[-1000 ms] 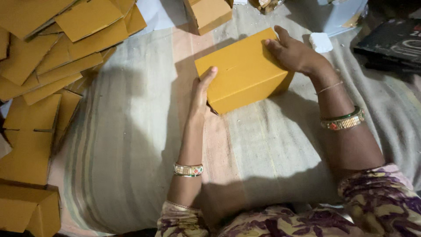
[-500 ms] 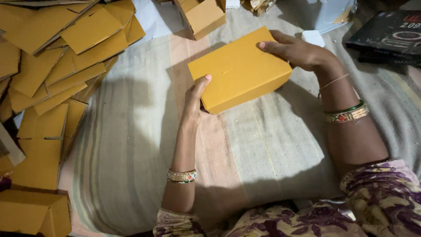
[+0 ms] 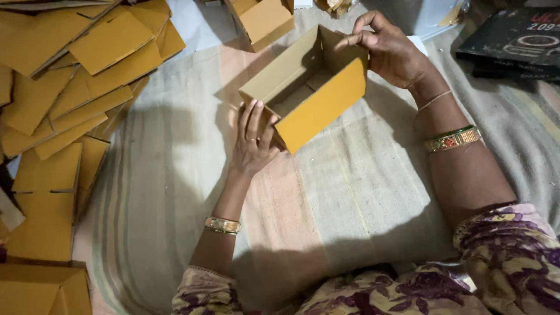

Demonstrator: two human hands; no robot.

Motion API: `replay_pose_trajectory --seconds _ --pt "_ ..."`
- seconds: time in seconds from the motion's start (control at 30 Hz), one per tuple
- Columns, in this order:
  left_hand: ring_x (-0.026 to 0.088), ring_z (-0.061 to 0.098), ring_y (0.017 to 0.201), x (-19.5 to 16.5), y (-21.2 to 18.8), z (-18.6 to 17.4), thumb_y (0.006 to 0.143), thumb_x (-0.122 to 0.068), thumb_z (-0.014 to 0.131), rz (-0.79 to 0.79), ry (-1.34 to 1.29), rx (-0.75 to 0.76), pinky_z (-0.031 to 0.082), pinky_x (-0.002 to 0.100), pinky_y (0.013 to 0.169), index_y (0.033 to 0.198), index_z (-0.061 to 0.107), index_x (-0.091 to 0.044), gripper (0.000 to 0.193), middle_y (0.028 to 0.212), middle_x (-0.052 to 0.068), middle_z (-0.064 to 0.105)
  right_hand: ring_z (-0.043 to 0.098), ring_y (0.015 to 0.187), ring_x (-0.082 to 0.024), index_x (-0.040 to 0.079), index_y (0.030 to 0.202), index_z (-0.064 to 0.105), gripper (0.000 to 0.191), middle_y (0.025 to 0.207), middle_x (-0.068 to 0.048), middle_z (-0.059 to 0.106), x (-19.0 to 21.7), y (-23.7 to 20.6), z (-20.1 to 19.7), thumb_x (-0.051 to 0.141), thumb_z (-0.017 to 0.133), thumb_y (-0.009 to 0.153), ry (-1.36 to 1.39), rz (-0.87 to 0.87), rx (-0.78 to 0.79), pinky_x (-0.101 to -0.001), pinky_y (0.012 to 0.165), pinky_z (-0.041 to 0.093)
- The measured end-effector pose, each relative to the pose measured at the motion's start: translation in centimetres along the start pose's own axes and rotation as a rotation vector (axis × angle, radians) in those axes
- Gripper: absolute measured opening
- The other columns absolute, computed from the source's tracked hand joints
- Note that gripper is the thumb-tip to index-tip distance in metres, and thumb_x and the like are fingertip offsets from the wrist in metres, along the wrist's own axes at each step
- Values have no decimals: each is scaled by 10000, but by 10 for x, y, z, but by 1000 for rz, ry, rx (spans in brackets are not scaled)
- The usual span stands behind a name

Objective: The person folds flat yellow cardboard boxes into open three-dimensional boxes, pressing the creases and tucking the side panels, then closes the lid flap and sets the finished box aside, repeating the process with the next flat box.

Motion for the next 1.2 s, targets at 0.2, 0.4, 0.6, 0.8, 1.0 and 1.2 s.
replay_pose_trajectory --seconds 0.2,0.4,0.6,0.8,1.0,1.2 --pt "332 312 1459 -7 -11 -32 881 -685 663 69 -224 -45 203 638 1233 1531 299 -116 938 1530 165 326 621 1311 -178 142 1278 481 350 1178 -103 708 -5 0 -2 64 720 1034 -331 -61 -24 -364 1143 494" --pt "287 614 1232 -10 16 -43 957 -254 729 -216 -363 -203 475 475 1128 1156 685 -43 293 1207 130 686 602 1316 -199 100 1284 436 521 1338 -71 583 8 0 18 -130 658 873 -550 -41 -84 -384 1078 549" --pt "206 650 1048 17 53 -30 855 -121 810 -395 -506 -199 516 409 968 881 740 -48 104 952 68 733 642 1295 -209 59 1272 558 368 1280 -82 652 6 -2 25 -70 514 930 -560 23 -15 -368 1145 498" --pt "192 551 1319 2 52 -20 1038 -290 606 -558 -941 -270 482 358 1118 1209 715 -57 309 1371 68 601 659 1190 -209 92 1245 687 323 1221 -53 719 11 -8 26 255 681 965 -814 135 -11 -370 1046 515" --pt "101 521 1229 17 33 -18 1109 -331 549 -739 -1361 -146 412 209 967 1419 618 -35 435 1483 57 568 679 1147 -233 143 1343 695 591 1196 -64 747 18 -16 27 369 775 802 -934 274 29 -390 1035 504" --pt "142 555 1011 21 36 -19 1013 -295 686 -742 -1172 -105 464 283 905 1277 712 -76 344 1330 77 698 637 1286 -256 57 1214 728 494 1390 -58 682 17 -17 18 385 753 845 -898 229 90 -411 1076 499"
Point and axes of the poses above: each hand's wrist, its own y-axis towards the middle knuckle, its own z-axis out of the palm, x = y × z, the point moved 3 cm from there along y, towards the middle knuckle
